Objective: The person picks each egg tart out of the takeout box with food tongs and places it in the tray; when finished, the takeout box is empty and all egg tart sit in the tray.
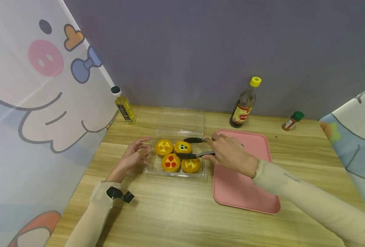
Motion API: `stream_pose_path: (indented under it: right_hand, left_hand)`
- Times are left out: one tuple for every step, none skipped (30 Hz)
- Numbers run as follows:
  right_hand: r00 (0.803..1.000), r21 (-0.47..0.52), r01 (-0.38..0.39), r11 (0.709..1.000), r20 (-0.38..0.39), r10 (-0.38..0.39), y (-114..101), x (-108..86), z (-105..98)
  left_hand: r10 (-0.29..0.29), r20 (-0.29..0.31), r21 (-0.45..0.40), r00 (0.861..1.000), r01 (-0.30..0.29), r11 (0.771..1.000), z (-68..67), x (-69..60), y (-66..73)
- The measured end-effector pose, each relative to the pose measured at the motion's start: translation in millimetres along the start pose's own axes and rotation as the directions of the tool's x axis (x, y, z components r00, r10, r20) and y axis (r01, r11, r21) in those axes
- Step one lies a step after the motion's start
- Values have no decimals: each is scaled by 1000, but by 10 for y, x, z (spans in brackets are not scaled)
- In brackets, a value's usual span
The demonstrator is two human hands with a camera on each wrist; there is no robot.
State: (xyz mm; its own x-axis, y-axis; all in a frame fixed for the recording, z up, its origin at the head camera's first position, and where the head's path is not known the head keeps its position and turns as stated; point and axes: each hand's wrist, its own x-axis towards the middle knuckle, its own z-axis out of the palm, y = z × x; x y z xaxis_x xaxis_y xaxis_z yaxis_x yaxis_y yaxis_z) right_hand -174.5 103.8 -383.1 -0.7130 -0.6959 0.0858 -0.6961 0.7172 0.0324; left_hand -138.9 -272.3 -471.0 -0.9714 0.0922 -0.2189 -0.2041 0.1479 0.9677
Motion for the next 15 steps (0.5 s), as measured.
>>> stream_pose_path:
  right_hand:
    - [1000, 3, -2, 1000, 1, 2, -4, 3, 4]
    - [1000, 7, -4, 1000, 3, 4, -7, 5, 9]
    - [1000, 11, -6, 1000, 4, 6, -7, 8, 15]
    - [1000, 18, -12, 1000, 6, 11, -5, 10, 20]
    - [1000, 27, -19, 999, 9, 19, -3, 10, 24]
    - [1000, 38, -27, 999, 12, 27, 0, 9, 24]
    - [999, 53, -37, 998, 15, 36, 2, 9, 24]
    - [999, 64, -45, 997, 19, 44, 3, 8, 24]
    - [999, 75, -52, 996, 21, 50, 4, 8, 23]
    - [998, 85, -58, 995, 24, 56, 5, 5, 22]
    - [998, 92, -63, 994, 25, 61, 5, 4, 23]
    - [998, 96, -65, 993, 22, 63, 5, 2, 25]
    - [998, 98, -64, 993, 19, 63, 5, 0, 29]
    - [998, 99, -63, 993, 15, 62, 5, -2, 35]
    - [998, 99, -61, 993, 9, 60, 4, -3, 41]
  left_hand:
    - [1, 2, 2, 1000, -1, 1000, -1, 2, -2]
    - [1, 2, 4, 1000, -1, 1000, -1, 2, -4]
    - [2, 3, 7, 1000, -2, 1000, -1, 2, -6]
    - [1, 1, 6, 1000, -1, 1000, 0, 2, -7]
    - [0, 1, 6, 1000, 0, 1000, 1, 1, -7]
    - [0, 2, 6, 1000, 0, 1000, 0, -1, -7]
    - [0, 4, 6, 1000, 0, 1000, -1, -2, -6]
    - [-3, 2, 2, 1000, 3, 1000, 0, -3, -3]
    - [-5, 1, -2, 1000, 5, 1000, 1, -3, 0]
    - [-7, -1, -6, 1000, 7, 1000, 1, -4, 4]
    - [-6, 1, -7, 1000, 6, 1000, 0, -4, 8]
    - [-5, 2, -9, 1000, 5, 1000, -1, -5, 11]
    - [-4, 2, -10, 1000, 4, 1000, -1, -5, 15]
    - [-4, 2, -13, 1000, 4, 1000, -1, -5, 17]
    - [-3, 2, -14, 1000, 3, 1000, -1, -4, 19]
